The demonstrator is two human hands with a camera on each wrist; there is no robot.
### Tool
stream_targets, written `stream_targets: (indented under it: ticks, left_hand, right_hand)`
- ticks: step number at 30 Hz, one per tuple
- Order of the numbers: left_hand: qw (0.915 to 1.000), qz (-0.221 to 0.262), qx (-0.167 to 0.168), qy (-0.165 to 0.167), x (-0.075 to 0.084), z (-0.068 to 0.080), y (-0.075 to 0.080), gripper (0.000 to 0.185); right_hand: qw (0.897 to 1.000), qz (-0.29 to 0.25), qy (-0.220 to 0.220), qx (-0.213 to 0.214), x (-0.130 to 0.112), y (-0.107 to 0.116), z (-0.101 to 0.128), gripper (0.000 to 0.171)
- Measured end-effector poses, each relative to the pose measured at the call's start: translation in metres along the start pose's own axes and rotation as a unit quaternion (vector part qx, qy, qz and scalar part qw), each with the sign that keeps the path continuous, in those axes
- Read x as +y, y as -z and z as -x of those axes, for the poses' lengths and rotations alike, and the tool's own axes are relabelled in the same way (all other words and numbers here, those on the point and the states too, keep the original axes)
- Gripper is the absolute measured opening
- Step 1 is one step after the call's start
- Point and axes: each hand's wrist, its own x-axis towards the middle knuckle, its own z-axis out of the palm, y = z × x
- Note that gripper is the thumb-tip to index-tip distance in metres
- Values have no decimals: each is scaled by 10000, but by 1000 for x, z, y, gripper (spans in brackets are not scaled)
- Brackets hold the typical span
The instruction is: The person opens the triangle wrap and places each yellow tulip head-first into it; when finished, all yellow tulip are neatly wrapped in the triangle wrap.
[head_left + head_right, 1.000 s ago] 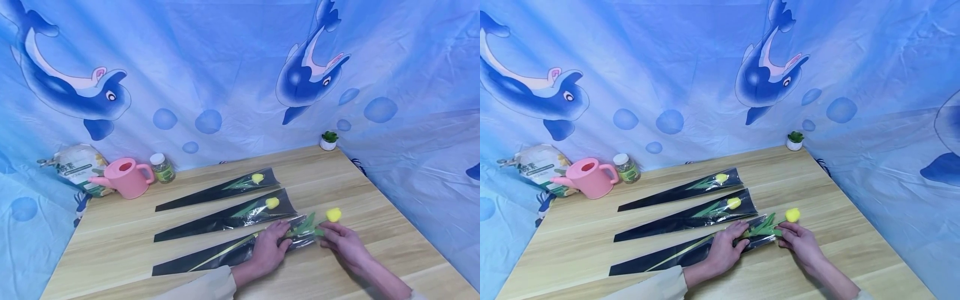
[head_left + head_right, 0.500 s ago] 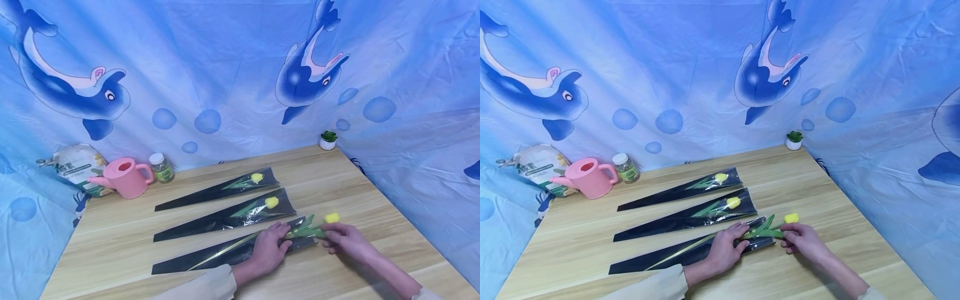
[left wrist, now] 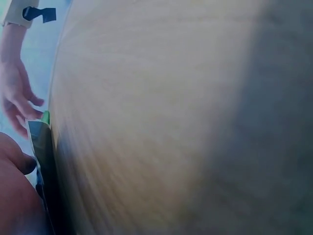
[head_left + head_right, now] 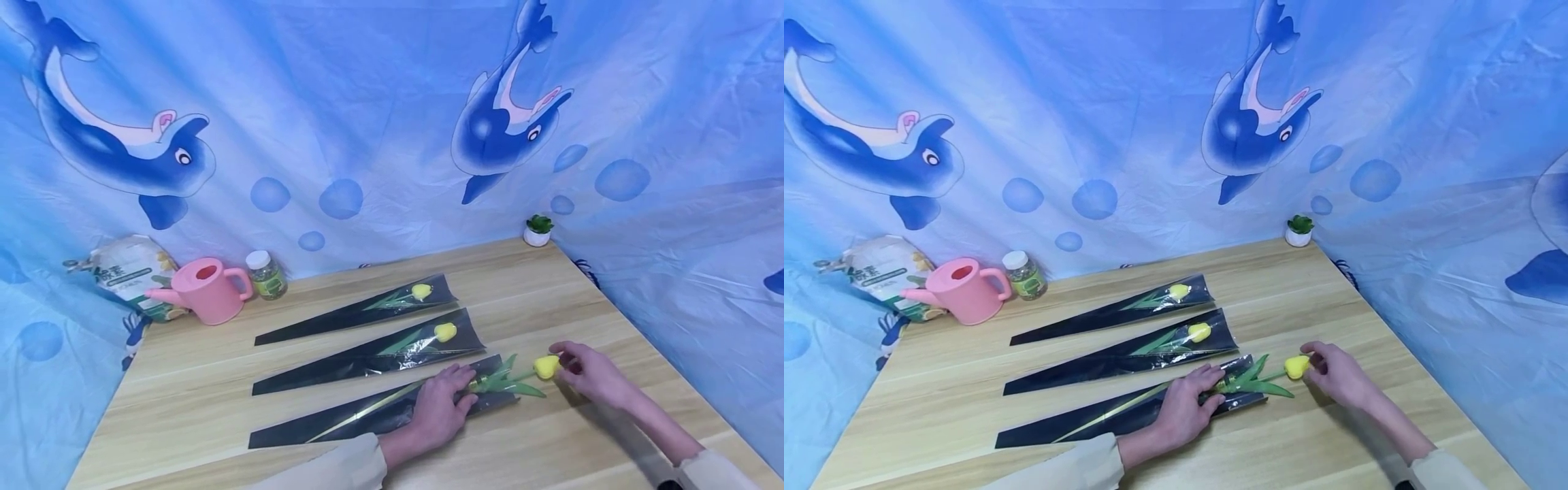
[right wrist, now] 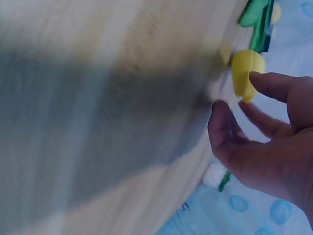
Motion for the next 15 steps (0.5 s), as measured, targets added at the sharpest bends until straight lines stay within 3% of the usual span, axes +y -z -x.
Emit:
stream_targets:
  ticks: [3,15]
  left_hand:
    - [10000,3,-15,-12,0,0,0,42]
    - [9999,76,-30,108,1,-1,1,45]
  right_hand:
    - [9995,-200,-100,-224,5,-3,-1,36]
    - [9960,-875,150,-95,-5,-15,-6,31]
